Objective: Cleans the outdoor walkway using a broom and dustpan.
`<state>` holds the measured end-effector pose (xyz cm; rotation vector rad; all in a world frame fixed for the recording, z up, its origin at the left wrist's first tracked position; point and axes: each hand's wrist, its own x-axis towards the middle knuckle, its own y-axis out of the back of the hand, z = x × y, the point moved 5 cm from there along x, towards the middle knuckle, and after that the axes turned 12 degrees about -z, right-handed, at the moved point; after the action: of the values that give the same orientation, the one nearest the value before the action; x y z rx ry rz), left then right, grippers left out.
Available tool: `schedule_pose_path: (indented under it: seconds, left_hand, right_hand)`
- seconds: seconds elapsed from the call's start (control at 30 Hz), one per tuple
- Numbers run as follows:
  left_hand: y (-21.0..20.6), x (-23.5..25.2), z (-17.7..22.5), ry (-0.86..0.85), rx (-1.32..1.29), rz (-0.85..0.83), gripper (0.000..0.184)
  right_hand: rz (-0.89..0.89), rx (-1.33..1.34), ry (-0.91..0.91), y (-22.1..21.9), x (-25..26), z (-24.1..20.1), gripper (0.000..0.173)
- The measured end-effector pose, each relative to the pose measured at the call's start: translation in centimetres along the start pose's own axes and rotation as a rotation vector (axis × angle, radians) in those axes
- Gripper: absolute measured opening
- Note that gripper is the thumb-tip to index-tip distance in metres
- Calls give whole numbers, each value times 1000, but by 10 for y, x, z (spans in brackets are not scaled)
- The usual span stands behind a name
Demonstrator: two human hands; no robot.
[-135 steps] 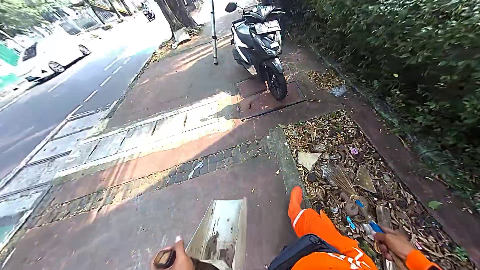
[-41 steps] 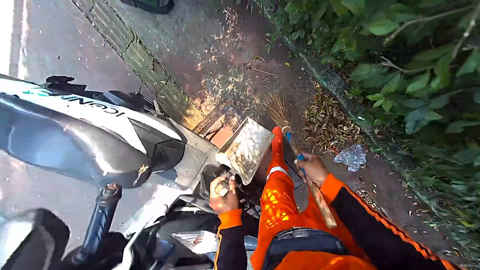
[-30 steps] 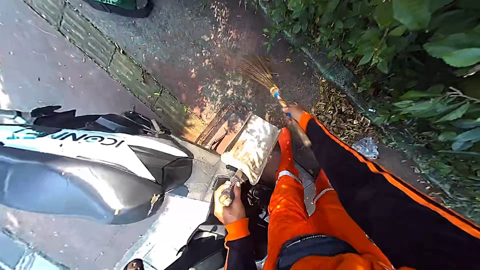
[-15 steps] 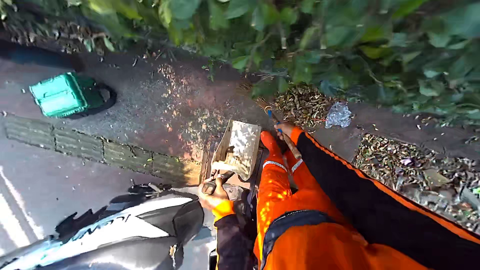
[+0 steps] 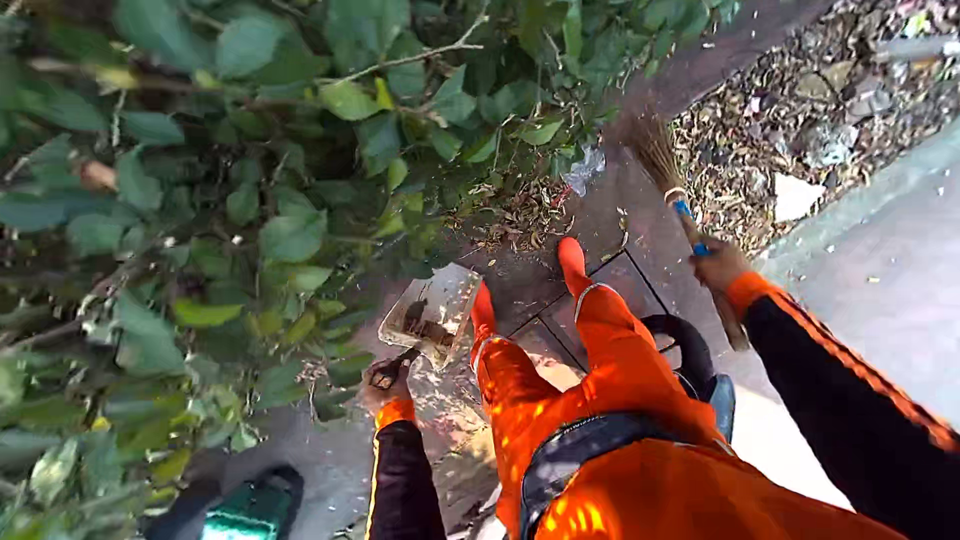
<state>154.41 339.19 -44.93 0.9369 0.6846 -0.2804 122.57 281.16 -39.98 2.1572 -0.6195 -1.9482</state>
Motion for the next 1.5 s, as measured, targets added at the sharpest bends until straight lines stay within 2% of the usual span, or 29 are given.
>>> schedule_pose_path:
  seconds: [0.07, 0.13, 0.17, 0.23, 0.3, 0.37, 0.4, 0.47, 0.53, 0.57, 0.63, 0.7, 0.77, 0.83, 0.9, 1.0, 1.03, 1.1, 1.2, 1.27, 1.33, 1.4, 1.43, 1.5]
  left_hand:
    - [-9, 39, 20, -1, 58, -58, 56]
    - [-15, 67, 33, -17, 175, -119, 54]
    - [-15, 83, 39, -24, 255, -137, 53]
    - [-18, 105, 60, -18, 424, -170, 49]
    - [-11, 114, 70, -53, 466, -204, 47]
    - [-10, 132, 83, -155, 404, -197, 48]
    - [-9, 141, 85, -144, 399, -203, 51]
    - [-3, 147, 93, 47, 424, -268, 57]
    - [-7, 172, 80, -161, 413, -142, 55]
    - [-6, 179, 75, -212, 437, -138, 56]
    - [0, 187, 75, -223, 477, -177, 57]
    - [0, 187, 79, -209, 489, -194, 55]
    - [4, 186, 79, -216, 476, -205, 57]
    - [1, 183, 87, -192, 461, -225, 62]
    - [3, 181, 91, -161, 495, -232, 62]
    - [-3, 181, 93, -161, 518, -195, 60]
    - [-5, 179, 94, -172, 500, -179, 59]
    - [-6, 176, 98, -184, 448, -159, 57]
    - [-1, 178, 100, -147, 405, -152, 59]
    - [-2, 180, 102, -119, 388, -135, 66]
    - [-3, 184, 99, -85, 419, -113, 72]
    - [-5, 191, 94, -67, 457, -92, 75]
    - [-5, 193, 92, -55, 470, -80, 76]
    - [-10, 199, 93, -32, 487, -80, 79]
  right_hand:
    - [38, 86, -5, -33, 66, -21, 46]
    - [-55, 37, 16, -91, 106, -41, 48]
    - [-109, -35, 39, -126, 109, -45, 47]
    - [-165, -114, 78, -165, 76, -55, 50]
    - [-183, -61, 87, -169, 7, -49, 50]
    - [-125, -10, 87, -145, -31, -47, 51]
    - [-73, -14, 70, -133, -29, -47, 54]
    - [-5, -5, 30, -122, -6, -56, 58]
    - [-25, -41, 18, -125, 42, -84, 55]
    - [-66, -82, 34, -139, 61, -96, 53]
    - [-191, -170, 86, -191, 60, -110, 52]
    - [-274, -183, 130, -231, 24, -101, 55]
    - [-286, -9, 123, -246, -46, -71, 62]
    - [-305, 212, 42, -246, -95, -38, 67]
    - [-256, 375, -58, -263, -113, -19, 69]
    - [-286, 386, -221, -304, -80, -32, 64]
    - [-347, 336, -213, -317, -68, -38, 60]
    - [-444, 256, -132, -328, -74, -50, 64]
    - [-351, 211, -21, -298, -122, -46, 64]
    - [-228, 143, 15, -268, -123, -45, 65]
    - [-180, 57, -29, -253, -83, -58, 70]
    - [-218, -19, -46, -264, -24, -80, 72]
    - [-273, -47, -26, -283, -4, -91, 69]
    - [-406, -31, 46, -335, 1, -120, 63]
